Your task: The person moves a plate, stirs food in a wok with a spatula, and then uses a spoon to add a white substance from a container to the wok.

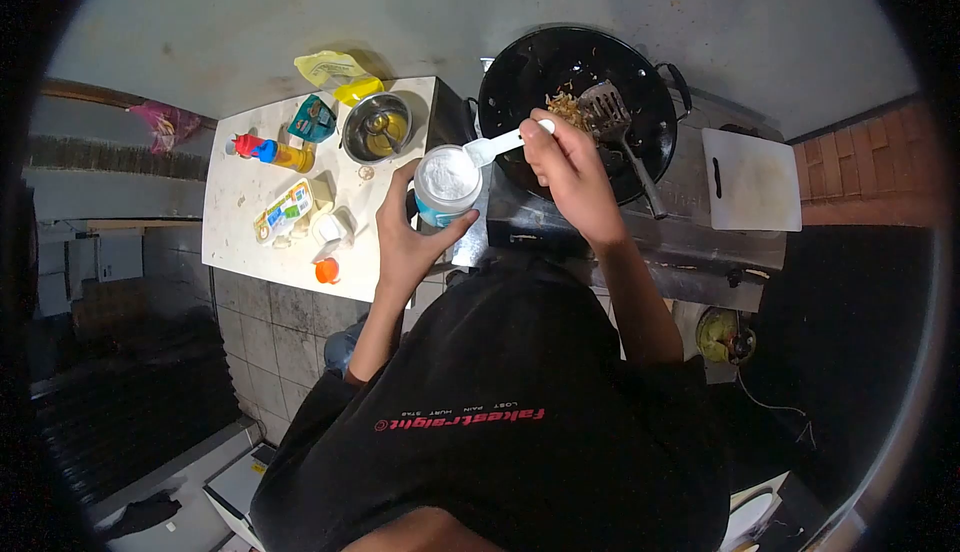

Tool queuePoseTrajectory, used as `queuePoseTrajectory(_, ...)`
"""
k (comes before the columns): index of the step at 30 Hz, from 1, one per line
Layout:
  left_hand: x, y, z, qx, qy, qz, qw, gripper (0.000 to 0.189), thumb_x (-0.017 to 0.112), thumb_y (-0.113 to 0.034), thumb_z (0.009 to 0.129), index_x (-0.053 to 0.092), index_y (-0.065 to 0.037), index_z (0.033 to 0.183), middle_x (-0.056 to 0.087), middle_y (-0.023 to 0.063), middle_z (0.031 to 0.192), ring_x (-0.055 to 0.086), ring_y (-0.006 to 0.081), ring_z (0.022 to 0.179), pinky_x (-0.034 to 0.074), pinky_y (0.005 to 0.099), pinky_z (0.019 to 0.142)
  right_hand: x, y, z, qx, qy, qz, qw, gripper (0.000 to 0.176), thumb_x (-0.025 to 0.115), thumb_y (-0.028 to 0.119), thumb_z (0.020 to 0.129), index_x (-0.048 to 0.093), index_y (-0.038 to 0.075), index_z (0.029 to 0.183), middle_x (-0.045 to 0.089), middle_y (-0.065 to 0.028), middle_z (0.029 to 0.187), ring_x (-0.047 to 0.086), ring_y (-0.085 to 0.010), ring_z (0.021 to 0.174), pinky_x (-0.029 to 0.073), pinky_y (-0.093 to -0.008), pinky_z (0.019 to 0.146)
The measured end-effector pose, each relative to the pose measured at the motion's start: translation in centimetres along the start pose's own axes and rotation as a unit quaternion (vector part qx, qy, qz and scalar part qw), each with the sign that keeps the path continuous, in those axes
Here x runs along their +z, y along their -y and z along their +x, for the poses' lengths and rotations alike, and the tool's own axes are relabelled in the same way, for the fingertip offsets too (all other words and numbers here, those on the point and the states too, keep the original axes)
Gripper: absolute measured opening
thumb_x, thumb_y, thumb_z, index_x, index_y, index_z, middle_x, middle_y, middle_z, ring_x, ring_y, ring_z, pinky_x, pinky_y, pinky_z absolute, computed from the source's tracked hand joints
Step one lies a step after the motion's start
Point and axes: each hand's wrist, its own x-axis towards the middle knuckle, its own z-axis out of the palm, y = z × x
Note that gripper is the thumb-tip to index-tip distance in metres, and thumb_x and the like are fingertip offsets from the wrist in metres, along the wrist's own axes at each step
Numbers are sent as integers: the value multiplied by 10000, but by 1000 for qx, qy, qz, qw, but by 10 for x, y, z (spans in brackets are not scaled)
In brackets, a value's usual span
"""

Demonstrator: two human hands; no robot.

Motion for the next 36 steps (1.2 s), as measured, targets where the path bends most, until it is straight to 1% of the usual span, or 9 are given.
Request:
queuePoseTrajectory(2, 0, -1, 1, 0, -1, -4, 1000, 672, 881, -159, 677, 527, 18, 1221, 666, 156, 1099, 670, 217, 1014, 540, 351, 879, -4, -1, -1, -68, -10, -156, 985, 285, 487, 222, 1036, 456, 77, 793, 341, 65, 667, 295, -17, 602, 242, -235, 519)
queuePoseTrajectory(8, 2, -9, 3, 12, 0, -2, 1000, 665, 876, -157, 683, 528, 7, 1226, 667, 163, 1101, 672, 226, 1020, 534, 351, 889, -2, 4, -3, -67, -10, -156, 985, 307, 491, 227, 1036, 452, 47, 790, 324, 48, 675, 284, -45, 622, 243, -263, 535)
queuePoseTrajectory(10, 3, -10, 3, -12, -3, -33, 999, 656, 886, -148, 650, 548, 19, 1186, 655, 186, 1084, 663, 310, 1010, 514, 369, 893, -1, 3, -2, -83, -9, -179, 980, 310, 493, 233, 1035, 451, 42, 795, 319, 42, 676, 281, -50, 627, 244, -266, 538)
queuePoseTrajectory(17, 4, -9, 4, -9, -2, -28, 1000, 655, 885, -155, 653, 548, 20, 1187, 655, 185, 1089, 664, 308, 1015, 513, 369, 899, 1, 5, -2, -110, 0, -238, 965, 325, 495, 264, 1034, 459, 30, 810, 311, 22, 678, 285, -58, 640, 254, -268, 545)
queuePoseTrajectory(20, 3, -6, 4, 7, 5, -5, 1000, 659, 874, -153, 681, 530, 4, 1221, 673, 162, 1086, 675, 227, 1011, 533, 346, 887, 1, 4, -1, -115, -2, -249, 962, 333, 490, 269, 1036, 452, 32, 805, 316, 23, 679, 287, -63, 640, 259, -270, 549)
queuePoseTrajectory(26, 4, -3, 3, 3, 9, 1, 1000, 668, 878, -164, 684, 525, 7, 1224, 672, 163, 1090, 674, 223, 1015, 544, 355, 877, -13, -1, 2, -29, 27, -44, 998, 267, 490, 251, 1036, 472, 81, 831, 331, 70, 685, 277, -23, 603, 235, -224, 515)
queuePoseTrajectory(34, 1, -3, 1, -36, -9, -25, 999, 636, 877, -168, 670, 553, 20, 1184, 667, 184, 1075, 669, 284, 1007, 511, 362, 898, -73, 24, 19, -67, -104, -54, 991, 290, 521, 291, 1019, 484, 74, 830, 391, 39, 653, 337, -55, 559, 281, -237, 501)
queuePoseTrajectory(35, 0, -3, 1, -36, -8, -26, 999, 636, 877, -168, 670, 553, 20, 1184, 667, 184, 1075, 669, 284, 1007, 511, 362, 898, -77, 23, 22, -106, -157, -302, 934, 308, 528, 301, 1013, 506, 49, 837, 449, -15, 652, 384, -115, 551, 326, -276, 512)
queuePoseTrajectory(36, -1, -4, 1, -38, -7, -30, 999, 637, 877, -170, 669, 552, 21, 1182, 666, 184, 1076, 668, 285, 1009, 510, 362, 900, -81, 22, 24, -138, -200, -529, 813, 329, 535, 311, 1007, 529, 25, 845, 507, -68, 652, 431, -174, 544, 370, -315, 523)
